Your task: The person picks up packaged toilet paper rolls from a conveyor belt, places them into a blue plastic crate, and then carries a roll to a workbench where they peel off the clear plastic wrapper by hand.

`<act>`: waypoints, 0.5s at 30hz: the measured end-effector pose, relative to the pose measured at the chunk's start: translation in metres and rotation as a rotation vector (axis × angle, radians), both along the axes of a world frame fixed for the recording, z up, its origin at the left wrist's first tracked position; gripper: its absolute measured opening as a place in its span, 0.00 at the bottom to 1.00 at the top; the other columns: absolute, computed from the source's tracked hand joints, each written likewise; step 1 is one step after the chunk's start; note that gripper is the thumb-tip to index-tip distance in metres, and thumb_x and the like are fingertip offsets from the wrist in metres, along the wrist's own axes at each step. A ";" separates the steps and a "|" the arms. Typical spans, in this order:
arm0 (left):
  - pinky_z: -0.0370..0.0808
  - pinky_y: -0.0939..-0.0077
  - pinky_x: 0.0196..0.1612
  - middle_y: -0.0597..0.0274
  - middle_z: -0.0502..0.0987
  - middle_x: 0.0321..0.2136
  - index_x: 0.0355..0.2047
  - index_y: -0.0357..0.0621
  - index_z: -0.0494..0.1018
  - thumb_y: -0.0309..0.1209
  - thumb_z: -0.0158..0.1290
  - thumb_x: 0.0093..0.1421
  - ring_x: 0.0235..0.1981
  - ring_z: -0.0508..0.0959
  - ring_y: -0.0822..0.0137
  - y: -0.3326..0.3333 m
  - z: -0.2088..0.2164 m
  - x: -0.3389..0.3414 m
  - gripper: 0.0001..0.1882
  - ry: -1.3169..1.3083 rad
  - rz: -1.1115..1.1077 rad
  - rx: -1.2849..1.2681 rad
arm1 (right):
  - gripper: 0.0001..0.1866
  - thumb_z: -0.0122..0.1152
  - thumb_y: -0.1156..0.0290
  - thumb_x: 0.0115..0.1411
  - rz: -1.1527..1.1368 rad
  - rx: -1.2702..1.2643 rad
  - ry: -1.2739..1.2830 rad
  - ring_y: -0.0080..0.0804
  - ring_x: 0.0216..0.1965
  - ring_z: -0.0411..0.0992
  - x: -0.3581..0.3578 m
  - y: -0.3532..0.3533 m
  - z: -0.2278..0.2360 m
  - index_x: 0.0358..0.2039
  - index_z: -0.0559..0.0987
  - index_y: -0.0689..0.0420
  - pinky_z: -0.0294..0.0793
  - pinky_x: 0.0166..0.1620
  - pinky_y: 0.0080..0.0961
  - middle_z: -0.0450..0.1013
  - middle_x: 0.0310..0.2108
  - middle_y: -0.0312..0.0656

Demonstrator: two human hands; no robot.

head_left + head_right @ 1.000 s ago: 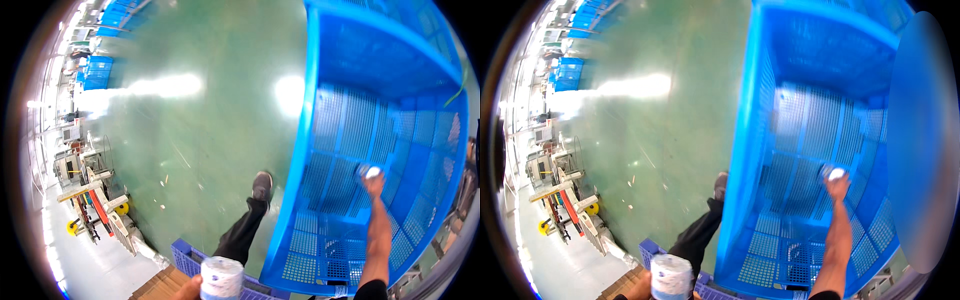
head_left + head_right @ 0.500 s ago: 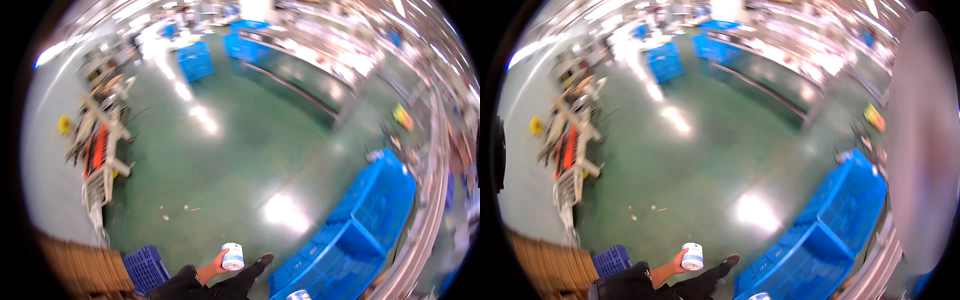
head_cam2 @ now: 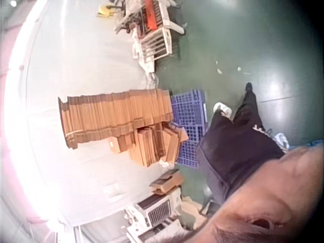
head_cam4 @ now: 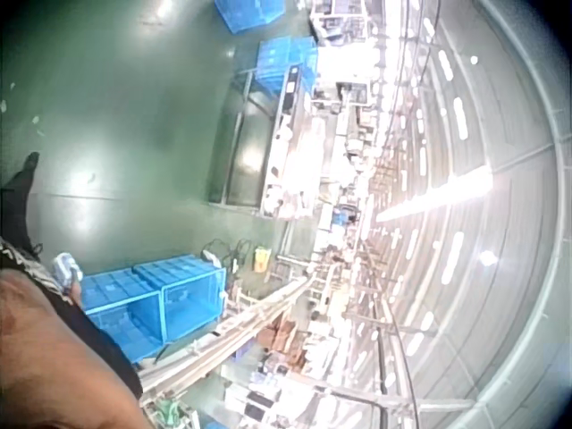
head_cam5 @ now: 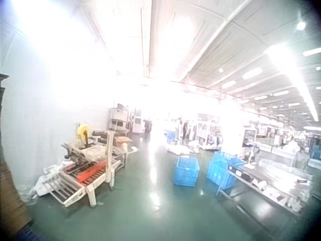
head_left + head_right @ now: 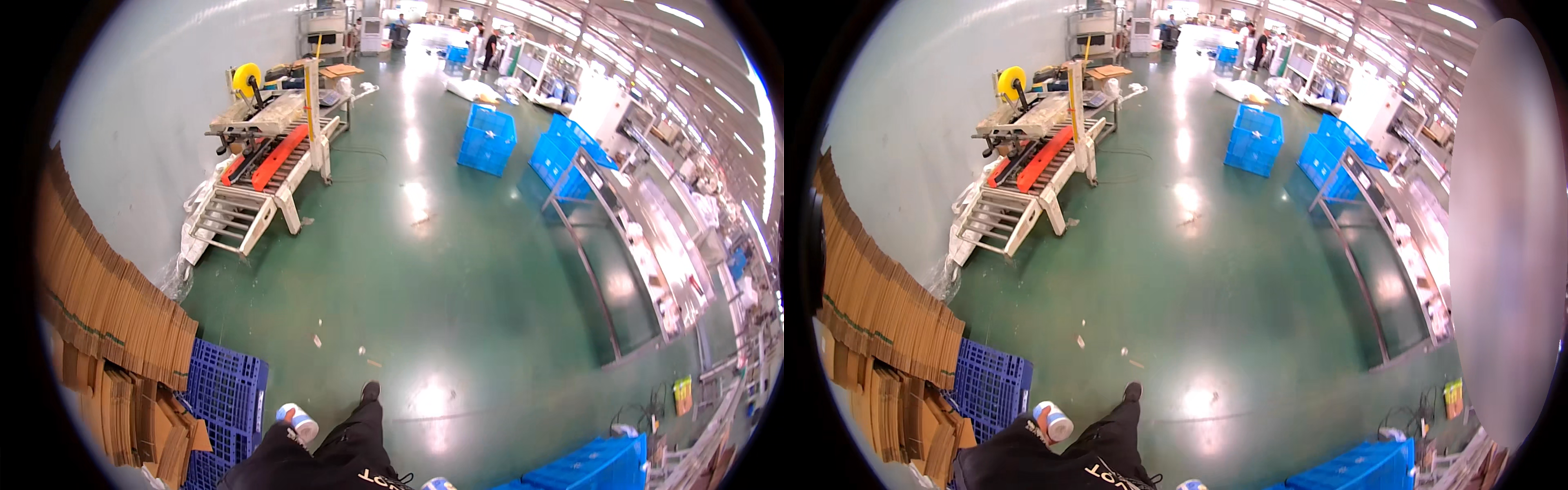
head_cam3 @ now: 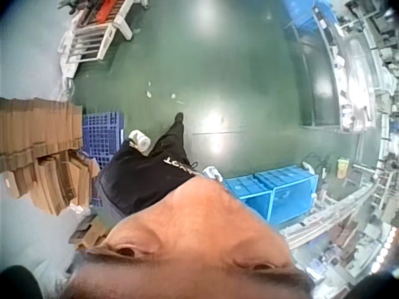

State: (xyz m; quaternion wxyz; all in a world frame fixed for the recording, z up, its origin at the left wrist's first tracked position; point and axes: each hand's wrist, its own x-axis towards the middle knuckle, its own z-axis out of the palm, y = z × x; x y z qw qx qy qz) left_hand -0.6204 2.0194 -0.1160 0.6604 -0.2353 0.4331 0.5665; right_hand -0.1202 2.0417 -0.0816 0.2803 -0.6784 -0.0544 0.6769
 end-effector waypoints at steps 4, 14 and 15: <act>0.73 0.40 0.54 0.53 0.77 0.47 0.57 0.50 0.66 0.55 0.57 0.58 0.47 0.78 0.47 0.084 0.012 -0.030 0.33 0.053 0.054 -0.052 | 0.36 0.64 0.56 0.54 -0.032 -0.090 0.030 0.50 0.49 0.73 -0.028 0.095 0.001 0.60 0.67 0.59 0.74 0.51 0.49 0.72 0.52 0.51; 0.74 0.41 0.53 0.53 0.76 0.48 0.60 0.51 0.65 0.53 0.55 0.61 0.48 0.78 0.49 0.481 0.035 -0.067 0.32 0.222 -0.149 -0.064 | 0.38 0.64 0.56 0.52 -0.170 -0.163 0.043 0.55 0.49 0.74 -0.021 0.394 0.003 0.61 0.65 0.58 0.73 0.51 0.56 0.71 0.54 0.53; 0.74 0.41 0.53 0.53 0.76 0.48 0.59 0.51 0.65 0.53 0.55 0.61 0.48 0.78 0.49 0.517 0.032 -0.065 0.32 0.215 -0.137 -0.057 | 0.37 0.65 0.57 0.51 -0.224 -0.216 -0.121 0.55 0.50 0.73 -0.024 0.432 -0.002 0.60 0.67 0.58 0.73 0.52 0.56 0.70 0.54 0.52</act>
